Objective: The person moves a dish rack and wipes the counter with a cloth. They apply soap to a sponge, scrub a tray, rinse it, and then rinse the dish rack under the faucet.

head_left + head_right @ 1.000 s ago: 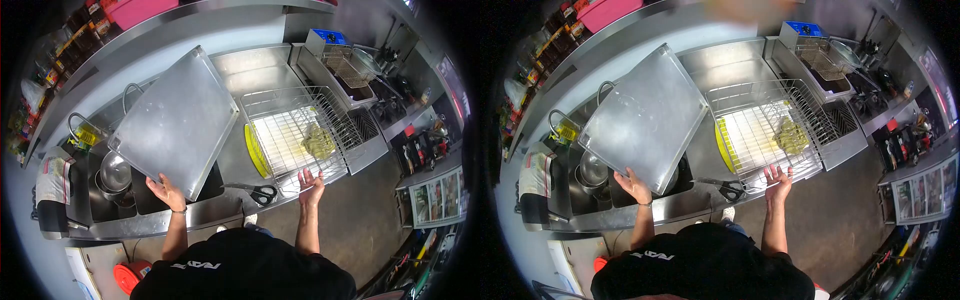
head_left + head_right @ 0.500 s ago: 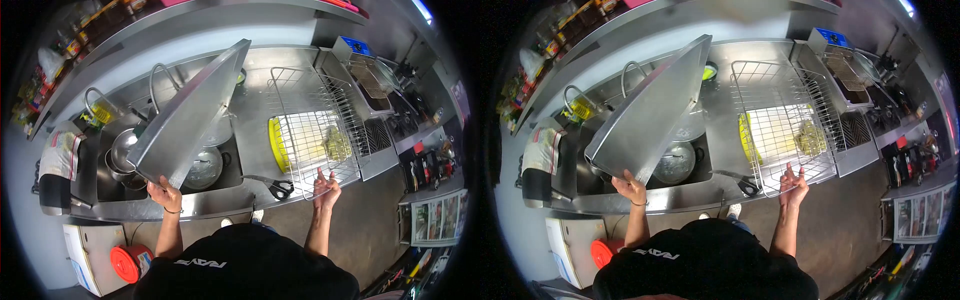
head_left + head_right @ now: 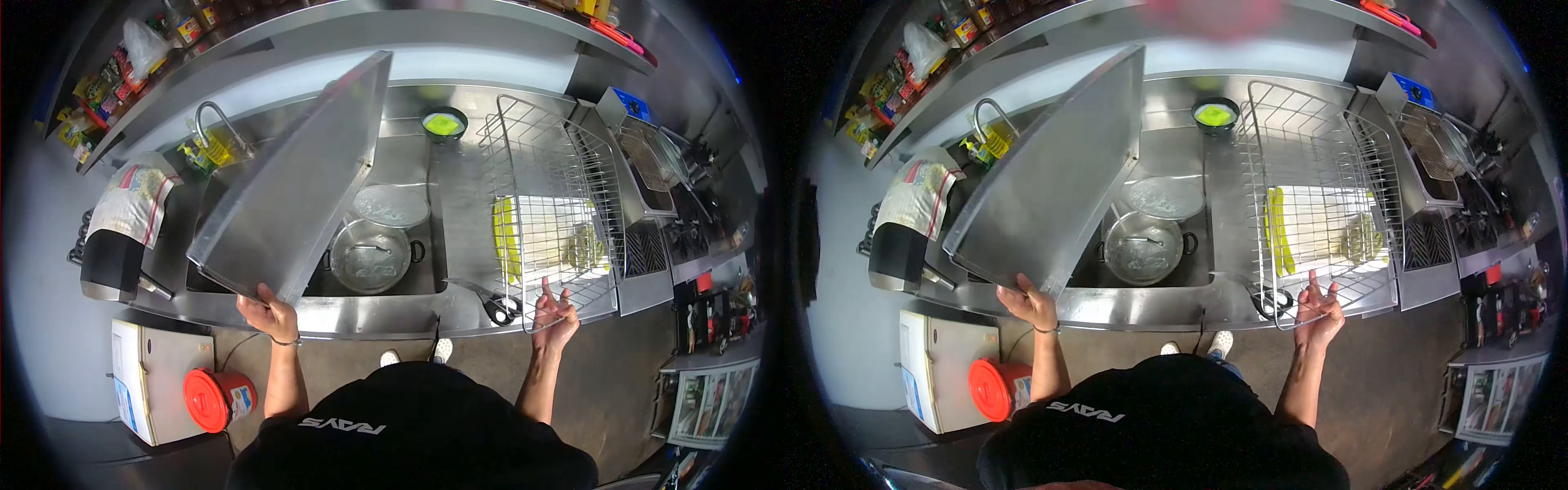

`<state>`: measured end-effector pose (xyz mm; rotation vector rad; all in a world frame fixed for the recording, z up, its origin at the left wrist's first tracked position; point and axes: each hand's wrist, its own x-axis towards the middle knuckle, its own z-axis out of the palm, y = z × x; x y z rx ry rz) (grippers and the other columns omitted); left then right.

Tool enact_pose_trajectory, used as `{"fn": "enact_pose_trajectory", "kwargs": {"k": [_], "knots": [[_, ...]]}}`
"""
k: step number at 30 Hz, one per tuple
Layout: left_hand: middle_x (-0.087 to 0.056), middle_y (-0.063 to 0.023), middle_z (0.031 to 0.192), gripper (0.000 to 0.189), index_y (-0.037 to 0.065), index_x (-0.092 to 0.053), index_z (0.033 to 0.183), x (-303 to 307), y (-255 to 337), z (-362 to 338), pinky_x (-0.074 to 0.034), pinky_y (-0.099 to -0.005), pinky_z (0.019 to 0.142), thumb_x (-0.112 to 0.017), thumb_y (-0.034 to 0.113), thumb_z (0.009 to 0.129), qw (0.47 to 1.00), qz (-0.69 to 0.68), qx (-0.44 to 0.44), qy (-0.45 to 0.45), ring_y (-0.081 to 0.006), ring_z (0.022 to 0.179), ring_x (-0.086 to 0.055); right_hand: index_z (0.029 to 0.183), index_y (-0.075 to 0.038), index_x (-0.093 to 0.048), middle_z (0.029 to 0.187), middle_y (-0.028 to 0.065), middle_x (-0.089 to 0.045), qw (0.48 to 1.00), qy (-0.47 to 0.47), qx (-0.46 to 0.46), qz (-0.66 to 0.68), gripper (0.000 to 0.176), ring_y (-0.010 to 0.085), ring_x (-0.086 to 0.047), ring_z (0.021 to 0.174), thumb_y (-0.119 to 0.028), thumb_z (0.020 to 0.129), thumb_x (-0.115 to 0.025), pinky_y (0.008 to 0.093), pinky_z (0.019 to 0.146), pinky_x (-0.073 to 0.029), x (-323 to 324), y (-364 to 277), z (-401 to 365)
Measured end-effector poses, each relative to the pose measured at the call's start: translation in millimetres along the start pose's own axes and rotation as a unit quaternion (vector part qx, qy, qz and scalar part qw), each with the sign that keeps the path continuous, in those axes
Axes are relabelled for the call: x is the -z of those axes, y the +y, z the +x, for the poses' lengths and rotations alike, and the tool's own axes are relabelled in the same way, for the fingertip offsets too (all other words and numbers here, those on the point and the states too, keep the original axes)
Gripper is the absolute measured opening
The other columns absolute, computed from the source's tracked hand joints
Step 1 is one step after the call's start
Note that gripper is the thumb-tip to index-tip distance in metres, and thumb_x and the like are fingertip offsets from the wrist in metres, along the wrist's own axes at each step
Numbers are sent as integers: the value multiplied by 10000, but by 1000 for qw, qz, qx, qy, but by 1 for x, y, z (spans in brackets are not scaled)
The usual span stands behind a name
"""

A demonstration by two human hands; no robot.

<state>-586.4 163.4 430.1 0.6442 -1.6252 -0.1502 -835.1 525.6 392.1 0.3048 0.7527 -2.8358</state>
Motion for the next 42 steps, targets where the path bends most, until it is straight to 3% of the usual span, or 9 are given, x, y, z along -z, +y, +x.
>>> {"fn": "enact_pose_trajectory", "kwargs": {"k": [9,13,18,21,27,30,31,36,42], "knots": [[-423,-101,1173,386,23,-317,1227,-33,34,-50,-310,-282,924,-484,205,930,866,-312,388,-51,-158,1039,-396,1260,-172,-215,1266,187,-362,996,-38,-57,-52,745,272,-539,770,6,600,-509,446,810,-472,-36,54,-40],[-471,-82,1104,355,48,-348,1213,-69,44,-66,-386,-318,870,-473,225,932,805,-419,414,-69,-164,1001,-456,1203,-244,-220,1236,146,-285,992,-104,-73,13,736,237,-496,654,15,574,-500,503,786,-476,-56,92,-53],[-455,-51,1169,381,106,-407,1203,-112,-18,-129,-388,-377,917,-531,254,875,548,-571,581,-189,-188,1071,-452,1155,-239,-301,1199,110,-312,984,-142,-104,-11,652,194,-457,695,44,595,-478,478,758,-506,-70,130,-68],[-452,-82,1251,636,91,-382,1278,-105,27,-106,-371,-437,957,-570,473,805,545,-543,604,-207,-270,1128,-455,1164,-210,-289,1186,109,-303,981,-142,-125,-44,643,190,-457,703,42,603,-478,476,759,-511,-78,139,-70],[-468,-88,1237,579,74,-432,1239,-92,-14,-123,-354,-424,961,-520,487,843,535,-598,570,-177,-264,1109,-461,1181,-208,-288,1172,109,-308,972,-146,-157,-95,642,198,-465,738,38,616,-467,474,753,-515,-82,155,-71],[-496,-41,1129,342,98,-438,1186,-56,-29,-111,-417,-364,883,-428,333,937,669,-401,616,-115,-187,1011,-495,1156,-210,-323,1150,119,-336,966,-160,-189,-73,621,205,-468,744,38,605,-465,468,745,-516,-79,162,-73],[-503,-19,1028,261,112,-446,1166,-36,-26,-98,-426,-324,841,-430,252,945,590,-463,652,-108,-145,946,-496,1156,-210,-323,1150,119,-336,963,-163,-201,-78,621,205,-468,744,38,605,-465,468,745,-516,-79,163,-73],[-535,-43,1011,223,72,-462,1121,25,-39,-90,-467,-309,775,-437,200,941,730,-345,577,-124,-143,899,-531,1117,-199,-359,1098,145,-368,953,-147,-255,-70,554,179,-452,688,5,614,-471,455,740,-521,-83,167,-74],[-549,-40,989,245,64,-480,1118,92,-75,-91,-469,-303,747,-432,223,939,697,-332,633,-58,-146,871,-545,1100,-182,-389,1090,159,-407,947,-145,-280,-60,522,166,-440,654,-6,618,-483,440,718,-530,-77,168,-77]]}}
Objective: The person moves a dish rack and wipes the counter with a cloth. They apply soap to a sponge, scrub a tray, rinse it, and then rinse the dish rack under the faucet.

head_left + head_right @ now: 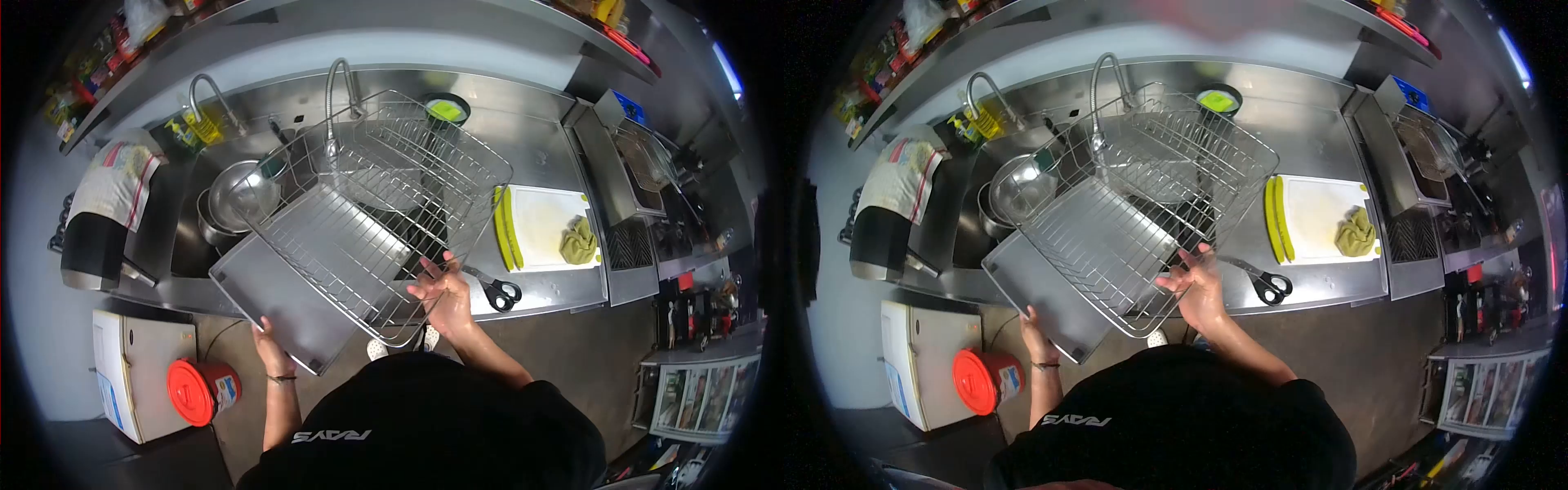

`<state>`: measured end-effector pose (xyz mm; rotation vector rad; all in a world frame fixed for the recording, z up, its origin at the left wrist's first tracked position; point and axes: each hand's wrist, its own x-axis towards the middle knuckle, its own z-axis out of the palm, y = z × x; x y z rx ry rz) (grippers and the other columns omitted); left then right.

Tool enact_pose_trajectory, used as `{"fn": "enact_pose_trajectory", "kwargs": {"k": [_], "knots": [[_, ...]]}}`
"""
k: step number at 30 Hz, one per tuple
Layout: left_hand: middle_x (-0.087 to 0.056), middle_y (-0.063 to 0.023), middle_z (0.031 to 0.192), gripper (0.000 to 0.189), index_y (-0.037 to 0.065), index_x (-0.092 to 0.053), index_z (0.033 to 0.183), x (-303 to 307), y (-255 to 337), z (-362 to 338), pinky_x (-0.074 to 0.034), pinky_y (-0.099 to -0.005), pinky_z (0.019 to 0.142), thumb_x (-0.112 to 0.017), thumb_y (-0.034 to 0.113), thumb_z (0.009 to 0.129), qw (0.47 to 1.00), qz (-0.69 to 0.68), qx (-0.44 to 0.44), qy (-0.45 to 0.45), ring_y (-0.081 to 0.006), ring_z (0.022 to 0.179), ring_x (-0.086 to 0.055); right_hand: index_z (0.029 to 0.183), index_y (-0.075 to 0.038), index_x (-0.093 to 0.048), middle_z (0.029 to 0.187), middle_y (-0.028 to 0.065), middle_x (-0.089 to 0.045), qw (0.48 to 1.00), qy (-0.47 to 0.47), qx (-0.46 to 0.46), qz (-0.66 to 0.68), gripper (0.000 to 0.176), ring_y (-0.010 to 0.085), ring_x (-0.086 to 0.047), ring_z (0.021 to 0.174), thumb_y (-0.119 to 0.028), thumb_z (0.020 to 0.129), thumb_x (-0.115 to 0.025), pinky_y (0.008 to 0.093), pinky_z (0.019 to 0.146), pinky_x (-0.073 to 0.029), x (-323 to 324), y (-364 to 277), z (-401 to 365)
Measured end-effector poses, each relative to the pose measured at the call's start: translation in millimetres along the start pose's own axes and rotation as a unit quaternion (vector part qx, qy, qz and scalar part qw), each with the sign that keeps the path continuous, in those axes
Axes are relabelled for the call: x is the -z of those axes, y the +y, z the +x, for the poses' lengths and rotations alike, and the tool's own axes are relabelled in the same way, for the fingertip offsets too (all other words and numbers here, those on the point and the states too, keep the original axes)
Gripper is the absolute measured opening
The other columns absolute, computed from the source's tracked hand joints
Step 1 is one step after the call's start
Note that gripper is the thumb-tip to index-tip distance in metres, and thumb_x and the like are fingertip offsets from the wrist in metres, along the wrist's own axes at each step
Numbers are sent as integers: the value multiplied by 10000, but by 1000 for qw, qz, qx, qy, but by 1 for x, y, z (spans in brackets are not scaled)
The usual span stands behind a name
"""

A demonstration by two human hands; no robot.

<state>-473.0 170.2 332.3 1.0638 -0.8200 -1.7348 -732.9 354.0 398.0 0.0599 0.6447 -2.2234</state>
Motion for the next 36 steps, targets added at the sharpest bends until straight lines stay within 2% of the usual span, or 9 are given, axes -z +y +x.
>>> {"fn": "enact_pose_trajectory", "kwargs": {"k": [12,13,18,22,24,25,27,31,36], "knots": [[-552,-55,797,320,-9,-526,1005,98,118,-30,-449,-289,576,-464,294,923,961,48,-152,227,-155,670,-535,1113,-202,-390,1103,152,-410,996,38,-42,-70,490,195,-469,783,-41,662,-494,431,733,-498,12,13,-23],[-547,-69,806,341,-24,-525,962,112,138,-33,-450,-311,607,-485,311,913,971,58,-182,144,-177,693,-533,1113,-202,-390,1103,152,-410,996,37,-44,-75,490,195,-469,783,-41,662,-494,431,733,-498,16,15,-24],[-523,-146,1016,412,-29,-457,1074,100,167,-17,-446,-415,764,-519,336,892,870,44,-329,365,-257,888,-536,1159,-207,-318,1093,137,-379,994,42,-94,-43,566,212,-476,750,-37,654,-510,495,738,-486,37,23,-19],[-491,-162,1104,445,-23,-413,1160,92,185,-11,-420,-426,823,-515,321,895,859,37,-397,321,-262,970,-509,1226,-214,-240,885,63,-443,989,48,-102,-99,647,197,-493,719,-21,678,-523,533,751,-471,37,32,-13],[-503,-137,999,368,-24,-446,1091,84,192,-8,-425,-394,769,-497,288,903,862,2,-378,338,-244,875,-512,1295,-208,-157,665,7,-441,986,34,-92,-136,717,165,-490,670,-45,706,-533,525,761,-462,41,41,-2],[-509,-124,947,333,-25,-463,1057,80,191,-5,-427,-378,742,-487,272,908,865,-13,-365,345,-234,828,-514,1263,-158,-237,950,61,-413,984,40,-79,-156,683,157,-488,692,-95,693,-608,434,703,-481,31,39,7],[-507,-68,726,335,-4,-518,911,107,187,19,-406,-316,595,-481,329,913,863,-3,-323,388,-169,659,-504,1300,-127,-215,969,75,-422,977,20,-91,-191,713,135,-485,699,-90,700,-600,430,705,-483,25,37,36],[-524,-69,743,416,-10,-534,937,127,171,48,-419,-298,592,-490,402,903,966,-92,-209,125,-165,656,-513,1247,-122,-309,612,-30,-392,980,16,-105,-166,642,103,-440,548,-40,652,-534,470,786,-476,15,52,85],[-536,-129,1097,438,-32,-481,1149,30,154,43,-385,-361,926,-487,336,912,986,-94,-130,40,-223,1017,-513,1039,-111,-425,651,-5,-408,985,-36,-121,-122,334,135,-483,599,-81,716,-506,445,787,-488,59,57,162]]}}
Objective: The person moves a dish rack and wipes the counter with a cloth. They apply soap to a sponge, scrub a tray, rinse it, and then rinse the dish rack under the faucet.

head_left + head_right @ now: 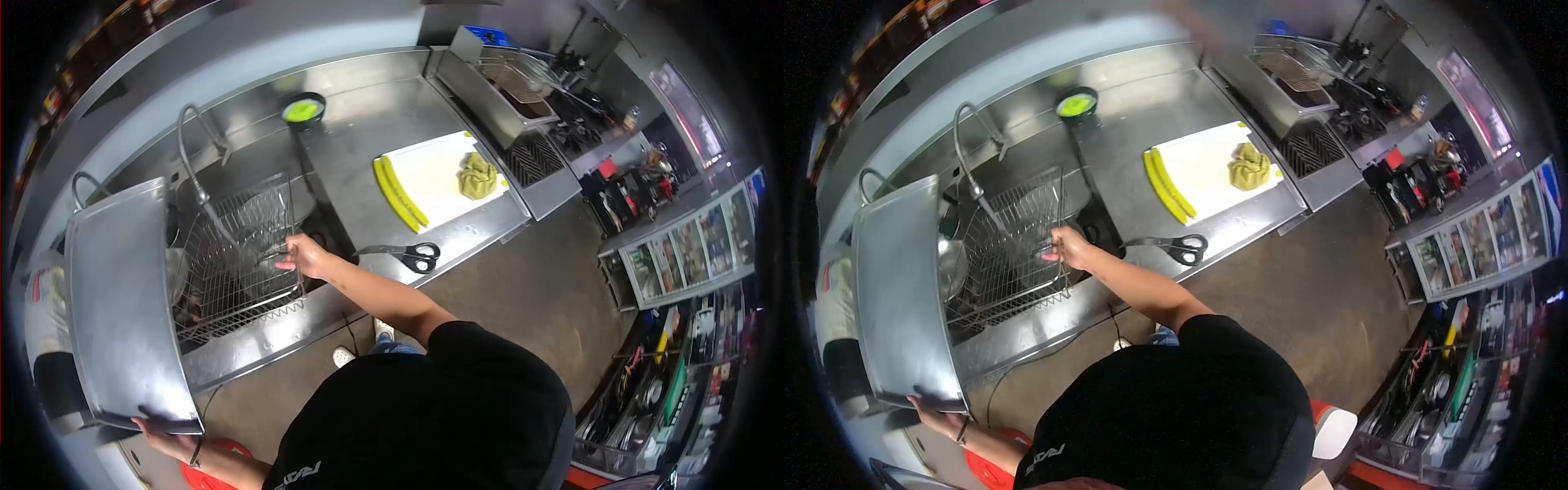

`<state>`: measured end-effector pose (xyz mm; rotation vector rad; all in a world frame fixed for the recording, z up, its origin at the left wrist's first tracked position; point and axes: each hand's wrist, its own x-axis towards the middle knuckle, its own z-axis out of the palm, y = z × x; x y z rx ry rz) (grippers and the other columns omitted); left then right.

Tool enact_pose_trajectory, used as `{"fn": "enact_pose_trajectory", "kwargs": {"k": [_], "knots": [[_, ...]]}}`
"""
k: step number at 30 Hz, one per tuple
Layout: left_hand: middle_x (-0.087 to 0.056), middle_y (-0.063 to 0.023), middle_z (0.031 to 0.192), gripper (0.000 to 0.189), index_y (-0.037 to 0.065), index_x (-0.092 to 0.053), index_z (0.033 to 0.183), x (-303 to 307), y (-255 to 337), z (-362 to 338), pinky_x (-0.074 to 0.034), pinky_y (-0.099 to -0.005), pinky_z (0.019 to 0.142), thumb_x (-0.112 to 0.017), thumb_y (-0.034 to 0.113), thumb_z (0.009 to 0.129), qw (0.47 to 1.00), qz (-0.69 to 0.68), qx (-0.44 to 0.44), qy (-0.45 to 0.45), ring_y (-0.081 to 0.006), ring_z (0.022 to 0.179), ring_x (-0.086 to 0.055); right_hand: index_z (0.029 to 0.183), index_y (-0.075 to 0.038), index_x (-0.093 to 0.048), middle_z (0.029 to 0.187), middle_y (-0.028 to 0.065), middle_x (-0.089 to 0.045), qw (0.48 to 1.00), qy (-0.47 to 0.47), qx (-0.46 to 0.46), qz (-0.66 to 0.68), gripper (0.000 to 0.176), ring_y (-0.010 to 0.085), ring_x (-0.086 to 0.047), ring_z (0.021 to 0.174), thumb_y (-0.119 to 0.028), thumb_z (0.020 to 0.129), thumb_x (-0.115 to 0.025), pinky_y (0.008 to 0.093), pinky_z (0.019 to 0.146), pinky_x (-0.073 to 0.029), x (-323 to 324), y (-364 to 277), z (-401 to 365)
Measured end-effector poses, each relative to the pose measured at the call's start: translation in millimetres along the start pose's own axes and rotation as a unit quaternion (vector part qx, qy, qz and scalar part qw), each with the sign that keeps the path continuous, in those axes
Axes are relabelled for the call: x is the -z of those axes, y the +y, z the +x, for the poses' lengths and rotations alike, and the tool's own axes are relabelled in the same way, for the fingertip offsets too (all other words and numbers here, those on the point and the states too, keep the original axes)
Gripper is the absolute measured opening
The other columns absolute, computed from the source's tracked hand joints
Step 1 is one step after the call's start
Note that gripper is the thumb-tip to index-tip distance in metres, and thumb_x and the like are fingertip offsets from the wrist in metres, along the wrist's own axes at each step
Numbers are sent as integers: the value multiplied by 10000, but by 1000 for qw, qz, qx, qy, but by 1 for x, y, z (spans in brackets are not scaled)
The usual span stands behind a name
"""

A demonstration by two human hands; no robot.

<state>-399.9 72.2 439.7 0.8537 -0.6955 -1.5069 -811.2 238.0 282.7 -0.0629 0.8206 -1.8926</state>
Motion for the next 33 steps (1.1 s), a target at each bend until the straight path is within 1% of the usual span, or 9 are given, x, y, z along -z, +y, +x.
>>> {"fn": "enact_pose_trajectory", "kwargs": {"k": [3,6,12,16,19,24,27,31,33], "knots": [[-465,-132,1212,508,-45,-404,1229,-49,-24,-10,-322,-360,991,-493,337,906,996,21,52,-76,-218,1115,-450,1017,-65,-458,677,31,-457,994,64,-80,-25,254,168,-501,623,-113,770,-486,396,729,-495,6,-10,0],[-536,-99,1080,451,-29,-492,1144,-123,-50,-42,-371,-324,917,-511,349,897,988,43,88,-118,-200,1023,-500,1227,-1,-463,1121,152,-500,977,110,-60,-171,481,242,-574,862,-318,867,-493,341,733,-501,28,-12,6],[-558,-81,1068,405,24,-516,1122,-232,-113,-72,-405,-346,885,-538,347,877,956,-20,172,-235,-218,996,-527,1172,15,-521,942,154,-643,877,-5,132,-462,458,208,-612,838,-297,840,-567,295,732,-474,69,-91,-88],[-577,-61,988,360,32,-532,1068,-287,-151,-91,-427,-329,833,-546,337,876,951,-16,154,-268,-193,927,-546,1044,-51,-585,1082,184,-543,485,296,403,-718,384,331,-452,1091,-193,696,-662,424,945,-343,190,-199,-169],[-578,-50,965,363,32,-537,1058,-300,-166,-99,-429,-311,806,-539,349,880,957,12,119,-265,-171,895,-545,1161,-81,-518,1219,199,-457,331,474,335,-744,557,374,-403,1141,-278,674,-704,459,982,-314,242,-273,-210],[-573,-37,950,400,13,-537,1081,-251,-161,-60,-416,-271,777,-521,364,891,972,48,67,-221,-150,858,-528,1152,-63,-537,1218,189,-488,424,453,239,-747,515,366,-404,1153,-247,695,-688,414,945,-369,292,-291,-194],[-574,-53,995,421,-15,-527,1117,-196,-124,-42,-414,-247,791,-515,344,898,986,101,3,-130,-142,878,-534,1006,-29,-611,910,193,-619,485,437,329,-682,298,336,-564,925,-29,708,-620,379,833,-449,294,-312,-184],[-577,-60,1005,445,-11,-548,1097,-130,-60,-55,-417,-277,789,-516,380,887,982,162,-33,-92,-159,877,-538,1079,-17,-570,981,190,-612,527,478,428,-557,349,349,-549,985,-65,735,-604,372,859,-433,265,-403,-148],[-564,-103,1103,490,-46,-550,1117,-115,-44,-71,-390,-310,887,-442,390,921,933,328,-110,96,-204,983,-530,1184,-55,-511,1167,202,-528,469,443,397,-653,434,341,-456,1134,-203,782,-578,416,931,-376,288,-439,-105]]}}
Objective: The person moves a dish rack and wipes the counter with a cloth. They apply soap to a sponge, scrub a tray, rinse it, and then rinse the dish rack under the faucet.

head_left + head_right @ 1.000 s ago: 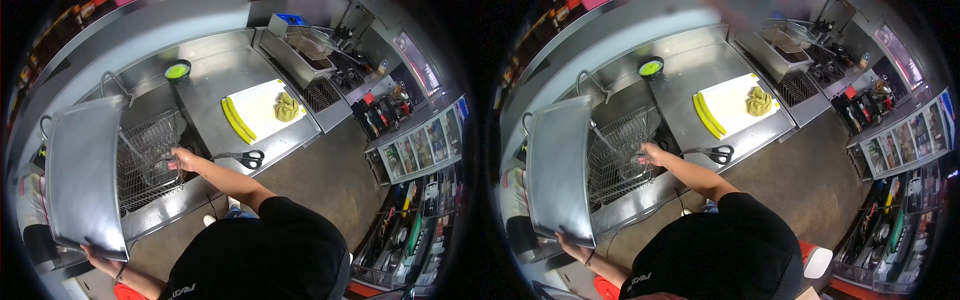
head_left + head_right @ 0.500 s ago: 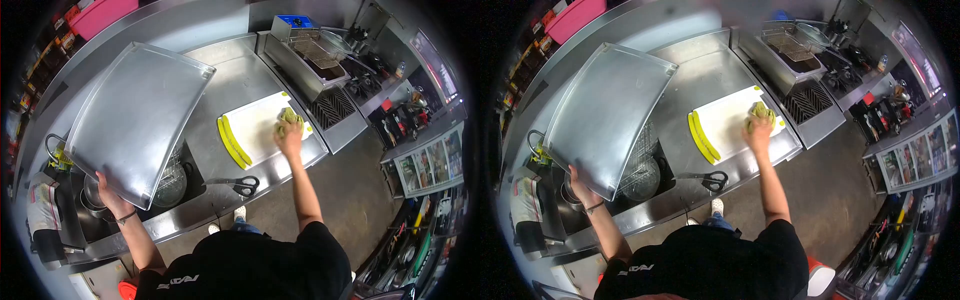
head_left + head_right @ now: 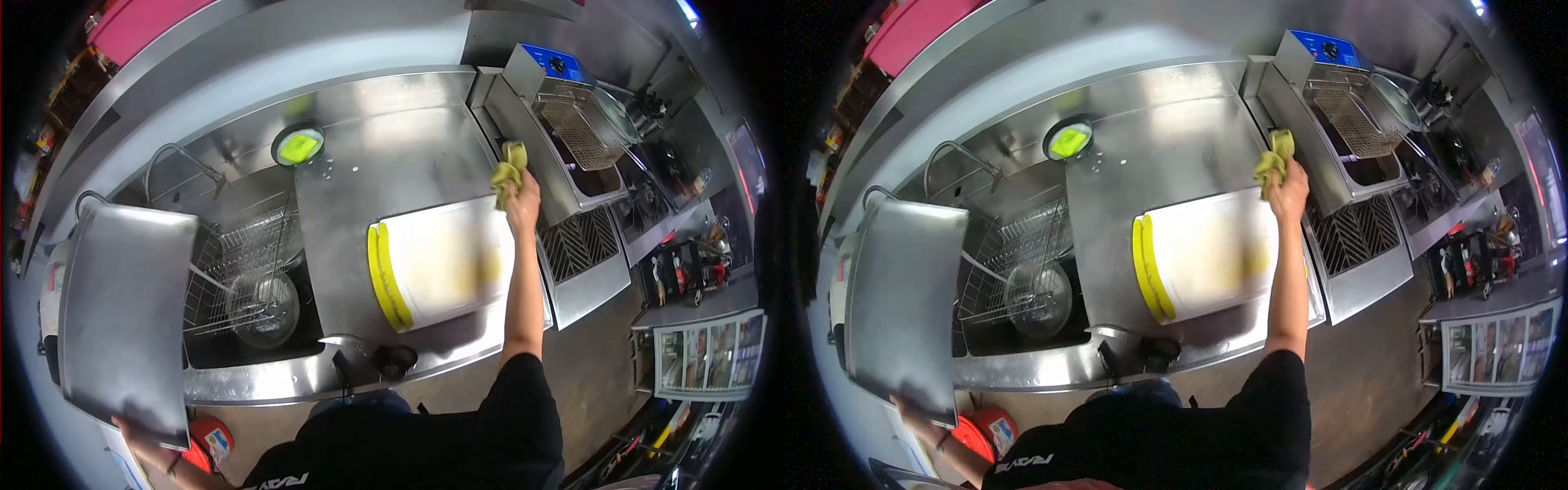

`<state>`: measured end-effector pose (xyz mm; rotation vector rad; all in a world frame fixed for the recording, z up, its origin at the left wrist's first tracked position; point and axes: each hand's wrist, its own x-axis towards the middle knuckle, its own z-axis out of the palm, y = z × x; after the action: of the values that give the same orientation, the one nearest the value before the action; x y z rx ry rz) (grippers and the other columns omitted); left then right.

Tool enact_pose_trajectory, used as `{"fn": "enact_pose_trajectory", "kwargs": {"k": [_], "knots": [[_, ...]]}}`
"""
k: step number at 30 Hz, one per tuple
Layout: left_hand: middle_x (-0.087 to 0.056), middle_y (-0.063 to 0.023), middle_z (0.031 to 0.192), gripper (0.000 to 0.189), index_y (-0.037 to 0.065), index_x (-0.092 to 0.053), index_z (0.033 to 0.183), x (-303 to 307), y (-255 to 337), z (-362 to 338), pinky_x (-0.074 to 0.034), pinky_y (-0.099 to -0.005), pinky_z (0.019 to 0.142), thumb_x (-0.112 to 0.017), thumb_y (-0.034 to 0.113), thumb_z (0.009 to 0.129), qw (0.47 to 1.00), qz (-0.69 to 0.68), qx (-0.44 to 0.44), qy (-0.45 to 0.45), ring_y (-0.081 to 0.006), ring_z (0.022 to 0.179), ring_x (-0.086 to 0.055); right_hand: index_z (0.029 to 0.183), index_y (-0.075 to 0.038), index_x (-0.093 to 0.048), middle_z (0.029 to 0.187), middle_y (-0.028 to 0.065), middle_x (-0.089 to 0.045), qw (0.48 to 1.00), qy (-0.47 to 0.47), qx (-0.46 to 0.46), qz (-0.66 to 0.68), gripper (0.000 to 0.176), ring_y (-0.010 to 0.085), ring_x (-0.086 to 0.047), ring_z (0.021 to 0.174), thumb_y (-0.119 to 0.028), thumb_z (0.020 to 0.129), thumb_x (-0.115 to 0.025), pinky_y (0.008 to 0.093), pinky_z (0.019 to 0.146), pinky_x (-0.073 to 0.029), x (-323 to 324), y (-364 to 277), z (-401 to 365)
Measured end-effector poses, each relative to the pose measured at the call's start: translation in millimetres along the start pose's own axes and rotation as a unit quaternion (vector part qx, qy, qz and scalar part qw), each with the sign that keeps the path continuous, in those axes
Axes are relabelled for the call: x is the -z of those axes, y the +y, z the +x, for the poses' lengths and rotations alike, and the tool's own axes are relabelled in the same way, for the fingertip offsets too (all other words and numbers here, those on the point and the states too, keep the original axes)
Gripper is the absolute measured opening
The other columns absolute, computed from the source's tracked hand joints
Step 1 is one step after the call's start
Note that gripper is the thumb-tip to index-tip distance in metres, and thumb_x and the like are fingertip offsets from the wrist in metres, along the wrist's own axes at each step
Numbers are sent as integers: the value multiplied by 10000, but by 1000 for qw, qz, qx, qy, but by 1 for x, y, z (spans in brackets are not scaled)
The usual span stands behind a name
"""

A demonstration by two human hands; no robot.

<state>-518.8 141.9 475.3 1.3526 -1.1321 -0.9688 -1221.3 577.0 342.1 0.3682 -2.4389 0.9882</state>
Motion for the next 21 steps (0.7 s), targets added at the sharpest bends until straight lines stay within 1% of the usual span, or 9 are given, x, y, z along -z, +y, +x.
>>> {"fn": "enact_pose_trajectory", "kwargs": {"k": [2,4,9,13,14,16,18,19,21], "knots": [[-494,-135,1217,537,-53,-476,1204,7,14,-22,-336,-351,967,-400,403,932,995,-83,14,49,-242,1093,-478,1299,-87,-409,1364,178,-352,979,-136,54,-139,567,325,-297,1276,-386,824,-488,459,1031,-245,-73,37,33],[-569,-139,1126,506,-91,-512,1164,83,-43,30,-423,-338,906,-417,352,938,988,-119,-71,-70,-222,993,-554,1376,-127,-302,1453,141,-195,926,-261,36,-270,677,295,-172,1340,-500,823,-420,399,1080,-145,-132,26,36],[-526,-148,1193,494,-91,-465,1208,83,-8,-1,-379,-370,955,-405,322,944,985,-5,-34,172,-232,1078,-509,1388,-96,-260,1459,134,-182,914,-333,121,-198,677,303,-98,1359,-504,854,-343,410,1105,-58,-238,-78,24],[-497,-151,1230,490,-88,-444,1224,76,-16,-5,-348,-382,980,-397,314,947,982,-131,14,139,-233,1104,-490,1374,-143,-309,1451,112,-217,883,-394,229,-113,581,295,-76,1365,-418,862,-319,424,1108,-35,-245,-158,-72],[-506,-149,1217,489,-87,-459,1209,77,-21,0,-349,-372,978,-397,321,947,984,-129,28,119,-233,1095,-496,1308,-176,-416,1383,98,-345,888,-340,294,-96,499,290,-208,1326,-343,838,-403,415,1090,-137,-238,-173,-96],[-515,-148,1205,489,-86,-475,1194,71,-28,1,-350,-361,975,-398,329,946,986,-126,46,99,-234,1085,-502,1128,-138,-572,1255,75,-478,835,-408,344,135,379,273,-355,1230,-202,754,-567,387,1035,-261,-227,-201,-122],[-518,-148,1200,495,-85,-482,1184,49,-28,1,-350,-345,971,-385,339,950,989,-97,49,99,-236,1071,-508,937,-136,-638,1118,31,-549,766,-476,392,179,303,244,-451,1120,-72,641,-639,350,976,-330,-232,-232,-144],[-523,-145,1190,491,-83,-475,1192,36,-26,-4,-346,-342,971,-372,335,956,991,-83,43,97,-235,1072,-505,937,-136,-638,1118,31,-549,766,-474,395,181,303,244,-451,1120,-72,641,-639,350,976,-330,-233,-234,-142],[-525,-144,1189,489,-84,-474,1195,95,-63,40,-345,-341,973,-370,330,957,995,-80,33,47,-235,1070,-505,866,-133,-654,1062,19,-574,767,-436,352,312,254,231,-493,1056,-56,624,-662,341,942,-367,-234,-235,-133]]}}
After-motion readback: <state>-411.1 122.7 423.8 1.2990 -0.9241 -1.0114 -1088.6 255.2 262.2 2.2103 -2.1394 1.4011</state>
